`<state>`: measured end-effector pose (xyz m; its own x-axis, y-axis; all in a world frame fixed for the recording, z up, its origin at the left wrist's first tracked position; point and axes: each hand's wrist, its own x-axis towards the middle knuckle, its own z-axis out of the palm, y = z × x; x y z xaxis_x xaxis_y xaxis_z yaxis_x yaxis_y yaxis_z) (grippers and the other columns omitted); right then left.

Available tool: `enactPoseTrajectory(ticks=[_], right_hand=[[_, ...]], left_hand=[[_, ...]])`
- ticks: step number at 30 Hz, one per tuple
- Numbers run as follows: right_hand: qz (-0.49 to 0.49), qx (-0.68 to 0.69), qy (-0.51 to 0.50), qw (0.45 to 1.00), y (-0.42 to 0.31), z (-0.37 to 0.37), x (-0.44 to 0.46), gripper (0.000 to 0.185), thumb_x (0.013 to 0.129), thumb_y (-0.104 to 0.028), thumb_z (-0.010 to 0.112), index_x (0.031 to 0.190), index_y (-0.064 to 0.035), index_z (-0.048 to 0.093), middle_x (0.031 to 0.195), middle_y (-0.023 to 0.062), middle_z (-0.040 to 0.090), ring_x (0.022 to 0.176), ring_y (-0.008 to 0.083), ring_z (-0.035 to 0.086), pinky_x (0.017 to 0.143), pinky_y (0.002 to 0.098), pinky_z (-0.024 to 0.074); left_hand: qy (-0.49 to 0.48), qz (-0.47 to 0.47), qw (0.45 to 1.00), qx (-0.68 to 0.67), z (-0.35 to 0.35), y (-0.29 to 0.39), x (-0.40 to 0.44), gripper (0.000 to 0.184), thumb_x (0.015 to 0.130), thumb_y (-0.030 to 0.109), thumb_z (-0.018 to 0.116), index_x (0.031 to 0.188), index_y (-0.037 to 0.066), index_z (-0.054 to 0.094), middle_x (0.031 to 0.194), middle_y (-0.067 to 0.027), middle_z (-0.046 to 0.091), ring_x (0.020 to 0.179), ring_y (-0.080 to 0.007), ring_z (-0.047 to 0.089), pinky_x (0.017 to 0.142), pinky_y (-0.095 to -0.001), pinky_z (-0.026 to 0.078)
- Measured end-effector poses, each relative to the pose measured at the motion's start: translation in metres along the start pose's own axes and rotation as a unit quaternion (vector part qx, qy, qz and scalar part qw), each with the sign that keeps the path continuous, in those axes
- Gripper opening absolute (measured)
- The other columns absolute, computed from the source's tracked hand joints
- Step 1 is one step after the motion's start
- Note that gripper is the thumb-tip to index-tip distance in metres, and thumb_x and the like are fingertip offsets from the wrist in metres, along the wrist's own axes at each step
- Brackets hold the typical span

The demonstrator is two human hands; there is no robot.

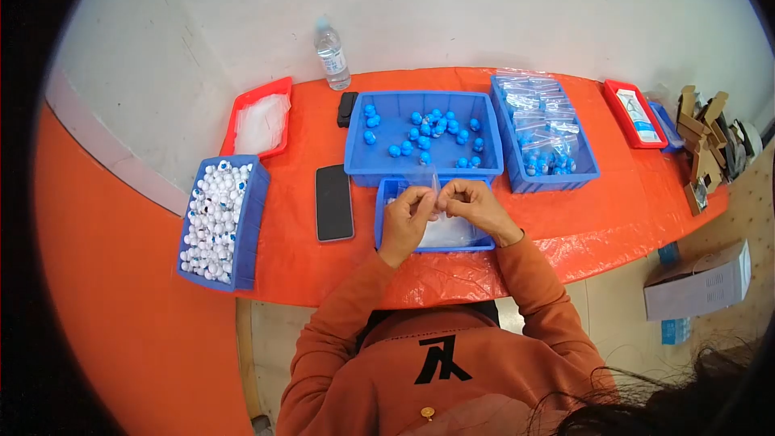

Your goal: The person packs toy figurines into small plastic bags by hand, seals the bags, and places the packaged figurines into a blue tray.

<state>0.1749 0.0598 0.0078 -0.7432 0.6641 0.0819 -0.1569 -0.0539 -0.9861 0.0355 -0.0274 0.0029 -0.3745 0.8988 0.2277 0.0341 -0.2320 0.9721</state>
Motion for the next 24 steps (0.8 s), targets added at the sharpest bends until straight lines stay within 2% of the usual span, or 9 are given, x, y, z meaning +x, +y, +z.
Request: enactPoseTrajectory(ticks=[7,12,16,17,21,22,24], right_hand=[[0.007,-0.054,0.018,0.998,-0.006,0.004,-0.001,0.004,0.079,-0.001,0.061,0.081,-0.0039,0.061,0.070,0.0007,0.058,0.060,0.0062,0.050,0.058,0.0153,0.0401],[0.007,0.007,0.023,1.000,-0.001,0.003,0.000,0.005,0.078,0.000,0.061,0.080,-0.0045,0.059,0.071,0.0007,0.057,0.060,0.0061,0.048,0.058,0.0151,0.0387],[-0.006,-0.011,0.041,0.999,0.004,0.002,0.000,0.006,0.077,-0.001,0.062,0.080,-0.0046,0.058,0.071,0.0007,0.056,0.060,0.0068,0.046,0.057,0.0169,0.0388],[-0.006,-0.011,0.042,0.999,0.005,0.003,0.000,0.006,0.077,-0.001,0.062,0.080,-0.0046,0.058,0.071,0.0007,0.056,0.060,0.0068,0.046,0.057,0.0169,0.0388],[-0.057,-0.230,0.124,0.964,0.007,0.011,-0.001,0.006,0.076,-0.003,0.060,0.082,-0.0040,0.059,0.069,0.0028,0.056,0.056,0.0093,0.045,0.052,0.0220,0.0378],[-0.057,-0.230,0.124,0.964,0.007,0.012,-0.001,0.006,0.076,-0.003,0.060,0.082,-0.0040,0.059,0.069,0.0028,0.056,0.056,0.0093,0.045,0.052,0.0220,0.0378],[-0.122,-0.237,0.120,0.956,0.005,0.015,0.000,0.006,0.076,-0.004,0.061,0.082,-0.0035,0.060,0.068,0.0026,0.057,0.056,0.0098,0.044,0.052,0.0229,0.0376]], left_hand=[[0.015,-0.024,0.999,0.030,0.000,-0.006,-0.001,0.007,0.086,0.008,0.060,0.086,0.002,0.062,0.072,-0.0062,0.065,0.057,-0.0120,0.057,0.051,-0.0232,0.047],[-0.001,0.036,0.996,0.086,-0.005,-0.012,0.001,0.005,0.081,0.009,0.063,0.080,0.004,0.060,0.066,-0.0046,0.062,0.052,-0.0142,0.054,0.047,-0.0270,0.043],[0.055,0.094,0.952,0.287,0.000,0.000,-0.003,0.010,0.077,0.011,0.066,0.073,0.006,0.057,0.060,-0.0035,0.058,0.048,-0.0183,0.050,0.045,-0.0313,0.039],[0.054,0.094,0.952,0.287,0.001,0.001,-0.003,0.010,0.077,0.011,0.066,0.073,0.006,0.057,0.060,-0.0035,0.058,0.048,-0.0183,0.050,0.045,-0.0313,0.039],[0.091,0.166,0.904,0.384,0.005,0.004,-0.004,0.013,0.075,0.013,0.066,0.070,0.008,0.055,0.058,-0.0039,0.056,0.047,-0.0215,0.048,0.046,-0.0323,0.039],[0.092,0.166,0.904,0.384,0.005,0.004,-0.004,0.013,0.075,0.013,0.066,0.070,0.008,0.055,0.058,-0.0039,0.056,0.047,-0.0215,0.048,0.046,-0.0323,0.039],[0.071,0.147,0.920,0.356,0.003,0.004,-0.002,0.014,0.077,0.013,0.065,0.070,0.007,0.055,0.058,-0.0043,0.056,0.047,-0.0221,0.049,0.046,-0.0329,0.039]])
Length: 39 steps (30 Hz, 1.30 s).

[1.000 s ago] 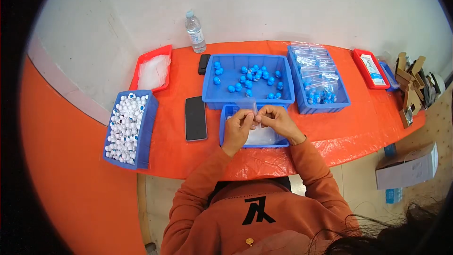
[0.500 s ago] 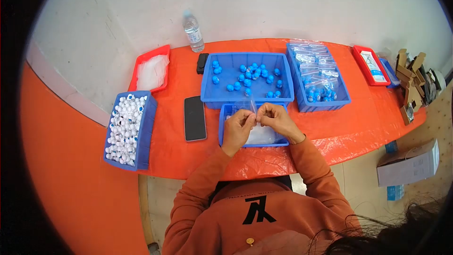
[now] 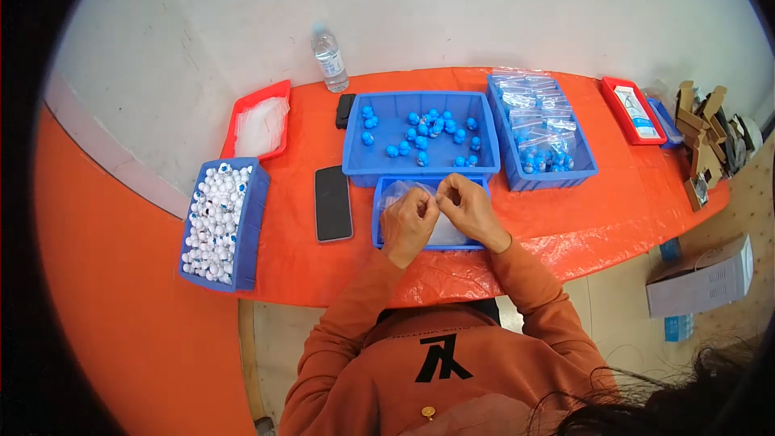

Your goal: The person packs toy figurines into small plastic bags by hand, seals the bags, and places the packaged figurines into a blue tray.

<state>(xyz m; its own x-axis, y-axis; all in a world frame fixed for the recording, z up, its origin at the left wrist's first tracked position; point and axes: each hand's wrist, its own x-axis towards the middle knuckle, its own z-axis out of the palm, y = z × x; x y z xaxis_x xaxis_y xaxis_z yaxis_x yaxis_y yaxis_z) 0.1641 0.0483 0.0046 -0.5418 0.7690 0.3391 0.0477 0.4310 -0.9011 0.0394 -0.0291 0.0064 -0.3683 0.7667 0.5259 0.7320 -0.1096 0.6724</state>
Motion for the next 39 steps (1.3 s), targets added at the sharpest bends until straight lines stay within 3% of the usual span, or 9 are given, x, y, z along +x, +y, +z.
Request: enactPoseTrajectory(ticks=[2,8,13,18,23,27,33,37,39], right_hand=[[-0.065,0.001,0.012,0.998,-0.003,0.001,0.001,0.007,0.077,-0.005,0.062,0.083,-0.0030,0.061,0.068,0.0024,0.057,0.055,0.0103,0.044,0.051,0.0237,0.0373],[-0.057,-0.015,-0.022,0.998,-0.007,-0.002,-0.001,0.007,0.077,-0.006,0.063,0.083,-0.0025,0.062,0.066,0.0020,0.057,0.054,0.0102,0.043,0.051,0.0229,0.0365],[0.008,0.060,-0.053,0.997,-0.004,-0.003,-0.002,0.006,0.078,-0.007,0.063,0.082,-0.0022,0.062,0.063,0.0017,0.057,0.053,0.0101,0.043,0.050,0.0229,0.0365],[0.062,0.070,-0.077,0.993,-0.006,-0.006,-0.002,0.005,0.079,-0.006,0.062,0.083,-0.0021,0.061,0.068,0.0023,0.058,0.059,0.0092,0.050,0.057,0.0191,0.0409],[0.085,0.104,-0.028,0.991,-0.006,-0.003,-0.003,0.005,0.077,-0.006,0.062,0.080,-0.0026,0.062,0.059,0.0016,0.056,0.051,0.0101,0.044,0.049,0.0221,0.0368],[0.028,-0.107,0.074,0.991,0.000,-0.009,0.002,0.006,0.077,-0.007,0.061,0.083,-0.0045,0.062,0.066,0.0035,0.059,0.052,0.0114,0.047,0.050,0.0218,0.0389],[-0.100,-0.106,0.069,0.987,-0.017,-0.006,0.005,0.008,0.075,-0.005,0.061,0.084,-0.0066,0.060,0.083,0.0062,0.061,0.056,0.0150,0.051,0.051,0.0244,0.0414],[-0.372,-0.261,-0.019,0.890,-0.030,-0.022,0.013,0.011,0.076,-0.005,0.061,0.087,-0.0079,0.060,0.096,0.0058,0.058,0.062,0.0177,0.049,0.055,0.0268,0.0430],[-0.401,-0.292,-0.042,0.867,-0.039,-0.025,0.015,0.010,0.077,-0.007,0.060,0.086,-0.0087,0.060,0.098,0.0053,0.057,0.063,0.0180,0.049,0.056,0.0272,0.0430]], left_hand=[[-0.023,-0.015,0.999,-0.032,-0.002,-0.002,0.002,0.014,0.078,0.014,0.064,0.069,0.007,0.055,0.058,-0.0048,0.056,0.047,-0.0226,0.049,0.046,-0.0335,0.039],[-0.048,-0.054,0.990,-0.122,-0.008,-0.005,0.001,0.019,0.081,0.017,0.062,0.068,0.006,0.053,0.057,-0.0060,0.055,0.047,-0.0243,0.048,0.046,-0.0349,0.039],[-0.082,-0.035,0.994,-0.059,-0.009,-0.002,0.001,0.021,0.084,0.018,0.060,0.069,0.005,0.053,0.057,-0.0077,0.055,0.048,-0.0266,0.050,0.047,-0.0364,0.040],[-0.077,0.009,0.997,-0.024,-0.007,-0.003,-0.001,0.019,0.084,0.018,0.060,0.071,0.005,0.053,0.058,-0.0090,0.057,0.050,-0.0289,0.052,0.048,-0.0373,0.040],[-0.041,0.069,0.994,0.069,-0.004,-0.002,-0.003,0.016,0.084,0.017,0.058,0.074,0.006,0.053,0.058,-0.0098,0.057,0.049,-0.0309,0.052,0.046,-0.0381,0.040],[-0.023,0.075,0.990,0.121,-0.004,-0.002,-0.004,0.018,0.083,0.018,0.059,0.071,0.006,0.052,0.055,-0.0096,0.056,0.045,-0.0301,0.050,0.044,-0.0380,0.039],[-0.068,0.036,0.996,0.055,-0.027,-0.002,0.014,0.020,0.082,0.017,0.059,0.068,0.006,0.052,0.054,-0.0095,0.056,0.044,-0.0298,0.049,0.043,-0.0384,0.038],[-0.207,-0.002,0.978,-0.001,-0.051,-0.001,0.032,0.023,0.082,0.019,0.059,0.065,0.006,0.052,0.055,-0.0095,0.057,0.045,-0.0310,0.051,0.044,-0.0400,0.038],[-0.219,0.011,0.976,-0.006,-0.057,0.001,0.037,0.023,0.082,0.019,0.058,0.065,0.006,0.052,0.054,-0.0085,0.055,0.044,-0.0284,0.048,0.043,-0.0383,0.037]])
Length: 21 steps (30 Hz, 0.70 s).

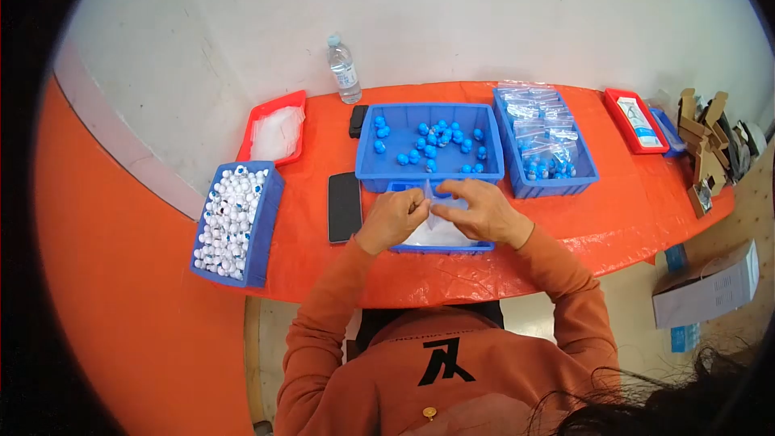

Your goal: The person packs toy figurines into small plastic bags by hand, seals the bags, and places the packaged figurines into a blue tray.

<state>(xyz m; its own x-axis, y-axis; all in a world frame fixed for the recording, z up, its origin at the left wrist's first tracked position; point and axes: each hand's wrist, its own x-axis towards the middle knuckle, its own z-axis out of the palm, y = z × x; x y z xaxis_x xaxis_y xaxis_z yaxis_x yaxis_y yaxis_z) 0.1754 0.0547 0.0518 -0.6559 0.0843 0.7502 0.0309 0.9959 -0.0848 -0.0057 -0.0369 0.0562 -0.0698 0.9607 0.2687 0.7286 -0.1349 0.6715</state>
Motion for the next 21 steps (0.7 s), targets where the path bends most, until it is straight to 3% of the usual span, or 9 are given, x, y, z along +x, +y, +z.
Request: enactPoseTrajectory(ticks=[4,8,14,18,21], right_hand=[[-0.109,-0.071,-0.077,0.989,-0.009,-0.014,0.008,0.007,0.079,-0.011,0.059,0.085,-0.0112,0.060,0.102,0.0038,0.056,0.067,0.0189,0.049,0.059,0.0284,0.0431],[-0.199,-0.129,-0.164,0.957,-0.028,-0.025,0.007,0.007,0.081,-0.015,0.055,0.086,-0.0126,0.059,0.102,0.0029,0.056,0.071,0.0178,0.050,0.062,0.0275,0.0430],[-0.205,-0.112,-0.225,0.946,-0.049,-0.020,0.007,0.007,0.081,-0.015,0.055,0.084,-0.0121,0.061,0.092,0.0071,0.057,0.061,0.0190,0.049,0.056,0.0287,0.0429],[-0.076,-0.277,-0.389,0.875,-0.067,-0.027,0.007,0.009,0.081,-0.013,0.054,0.086,-0.0110,0.061,0.089,0.0104,0.057,0.058,0.0207,0.053,0.054,0.0305,0.0434],[-0.088,-0.216,-0.366,0.901,-0.068,-0.026,-0.001,0.010,0.081,-0.013,0.054,0.086,-0.0101,0.062,0.086,0.0111,0.057,0.056,0.0217,0.053,0.052,0.0317,0.0434]], left_hand=[[-0.047,0.036,0.998,-0.008,-0.008,0.003,-0.001,0.023,0.082,0.017,0.058,0.063,0.005,0.051,0.051,-0.0056,0.050,0.042,-0.0205,0.042,0.043,-0.0333,0.034],[0.011,0.115,0.971,0.209,-0.012,0.003,-0.004,0.023,0.080,0.023,0.056,0.065,0.006,0.055,0.059,-0.0128,0.061,0.049,-0.0352,0.055,0.044,-0.0417,0.039],[-0.045,0.151,0.950,0.270,-0.017,0.023,-0.012,0.018,0.075,0.021,0.056,0.065,0.006,0.057,0.061,-0.0153,0.062,0.050,-0.0368,0.056,0.044,-0.0414,0.040],[-0.113,0.197,0.926,0.302,-0.027,0.035,-0.019,0.018,0.075,0.020,0.055,0.064,0.007,0.055,0.060,-0.0116,0.061,0.048,-0.0332,0.053,0.044,-0.0383,0.039],[-0.130,0.212,0.925,0.288,-0.032,0.046,-0.019,0.016,0.074,0.020,0.055,0.064,0.007,0.055,0.061,-0.0122,0.061,0.049,-0.0337,0.053,0.045,-0.0385,0.040]])
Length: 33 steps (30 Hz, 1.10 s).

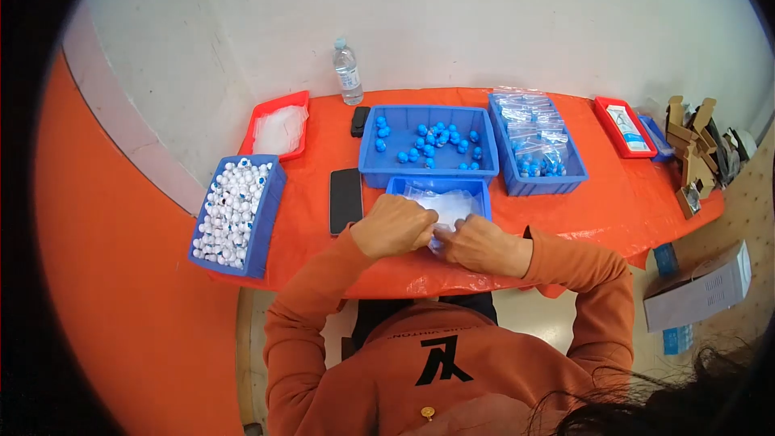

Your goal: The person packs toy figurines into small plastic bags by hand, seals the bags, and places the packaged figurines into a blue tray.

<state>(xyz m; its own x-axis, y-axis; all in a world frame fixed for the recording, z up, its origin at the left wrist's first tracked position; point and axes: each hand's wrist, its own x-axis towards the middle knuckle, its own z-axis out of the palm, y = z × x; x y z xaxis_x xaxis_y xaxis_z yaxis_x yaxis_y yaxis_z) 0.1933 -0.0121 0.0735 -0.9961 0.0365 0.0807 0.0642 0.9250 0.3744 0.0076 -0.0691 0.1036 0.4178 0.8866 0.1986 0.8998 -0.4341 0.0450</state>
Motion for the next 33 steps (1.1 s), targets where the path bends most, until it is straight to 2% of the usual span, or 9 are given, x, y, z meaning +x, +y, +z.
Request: enactPoseTrajectory(ticks=[8,10,12,13,15,17,23,27,33], right_hand=[[-0.021,0.098,-0.006,0.995,0.012,-0.013,-0.009,0.017,0.088,-0.016,0.052,0.092,-0.0063,0.065,0.080,0.0103,0.060,0.052,0.0219,0.057,0.049,0.0330,0.0452],[0.069,0.386,-0.066,0.918,0.029,-0.041,-0.010,0.023,0.093,-0.020,0.048,0.103,-0.0047,0.061,0.084,0.0106,0.062,0.054,0.0198,0.059,0.049,0.0303,0.0465],[0.153,0.632,-0.110,0.751,0.046,-0.060,-0.010,0.031,0.098,-0.024,0.043,0.115,-0.0030,0.057,0.088,0.0109,0.064,0.055,0.0178,0.061,0.050,0.0277,0.0479],[0.153,0.631,-0.109,0.753,0.051,-0.059,-0.010,0.031,0.098,-0.024,0.043,0.115,-0.0030,0.057,0.088,0.0109,0.064,0.055,0.0178,0.061,0.050,0.0277,0.0479],[0.178,0.700,-0.088,0.686,0.063,-0.048,-0.010,0.031,0.098,-0.028,0.044,0.108,-0.0033,0.061,0.089,0.0112,0.066,0.056,0.0183,0.062,0.051,0.0282,0.0485],[0.202,0.763,-0.070,0.610,0.072,-0.034,-0.011,0.034,0.098,-0.031,0.045,0.102,-0.0035,0.065,0.090,0.0116,0.067,0.057,0.0189,0.063,0.053,0.0288,0.0492],[0.168,0.721,-0.071,0.669,0.096,0.001,-0.012,0.029,0.095,-0.028,0.052,0.096,-0.0019,0.065,0.089,0.0100,0.068,0.056,0.0190,0.063,0.055,0.0287,0.0494],[0.137,0.540,0.039,0.830,0.087,-0.004,-0.001,0.020,0.090,-0.021,0.058,0.092,-0.0020,0.065,0.084,0.0069,0.068,0.060,0.0192,0.063,0.058,0.0278,0.0493],[0.019,0.446,0.150,0.882,0.068,0.005,0.011,0.012,0.086,-0.014,0.061,0.087,-0.0029,0.066,0.079,0.0059,0.066,0.063,0.0194,0.062,0.060,0.0285,0.0483]], left_hand=[[0.010,-0.002,1.000,-0.018,-0.016,0.012,-0.002,0.018,0.077,0.022,0.059,0.071,0.005,0.063,0.063,-0.0107,0.063,0.051,-0.0308,0.056,0.047,-0.0353,0.042],[0.184,-0.031,0.963,-0.194,0.010,0.010,-0.004,0.023,0.080,0.024,0.060,0.073,0.003,0.065,0.063,-0.0104,0.064,0.052,-0.0306,0.057,0.048,-0.0353,0.043],[0.346,-0.052,0.867,-0.355,0.025,0.005,-0.004,0.027,0.083,0.027,0.060,0.075,0.002,0.067,0.062,-0.0102,0.065,0.052,-0.0303,0.058,0.050,-0.0353,0.044],[0.346,-0.049,0.868,-0.354,0.025,0.002,-0.005,0.027,0.083,0.027,0.060,0.075,0.002,0.067,0.062,-0.0102,0.065,0.052,-0.0303,0.058,0.050,-0.0353,0.044],[0.148,-0.116,0.899,-0.397,0.023,-0.009,-0.014,0.029,0.083,0.030,0.062,0.088,0.001,0.066,0.074,-0.0104,0.067,0.063,-0.0288,0.061,0.058,-0.0337,0.046],[-0.059,-0.179,0.886,-0.424,0.024,-0.018,-0.021,0.037,0.084,0.033,0.063,0.101,0.001,0.066,0.086,-0.0107,0.069,0.073,-0.0272,0.064,0.065,-0.0322,0.049],[-0.221,-0.214,0.847,-0.433,0.032,-0.044,-0.008,0.062,0.079,0.029,0.071,0.130,0.004,0.048,0.122,-0.0154,0.058,0.104,-0.0234,0.059,0.086,-0.0307,0.047],[0.040,-0.060,0.845,-0.529,0.050,-0.038,-0.006,0.082,0.078,0.024,0.072,0.143,0.006,0.027,0.139,-0.0146,0.041,0.124,-0.0233,0.045,0.101,-0.0330,0.037],[0.100,0.011,0.802,-0.589,0.083,-0.027,0.029,0.083,0.075,0.015,0.075,0.143,0.005,0.029,0.139,-0.0130,0.043,0.125,-0.0248,0.044,0.102,-0.0337,0.036]])
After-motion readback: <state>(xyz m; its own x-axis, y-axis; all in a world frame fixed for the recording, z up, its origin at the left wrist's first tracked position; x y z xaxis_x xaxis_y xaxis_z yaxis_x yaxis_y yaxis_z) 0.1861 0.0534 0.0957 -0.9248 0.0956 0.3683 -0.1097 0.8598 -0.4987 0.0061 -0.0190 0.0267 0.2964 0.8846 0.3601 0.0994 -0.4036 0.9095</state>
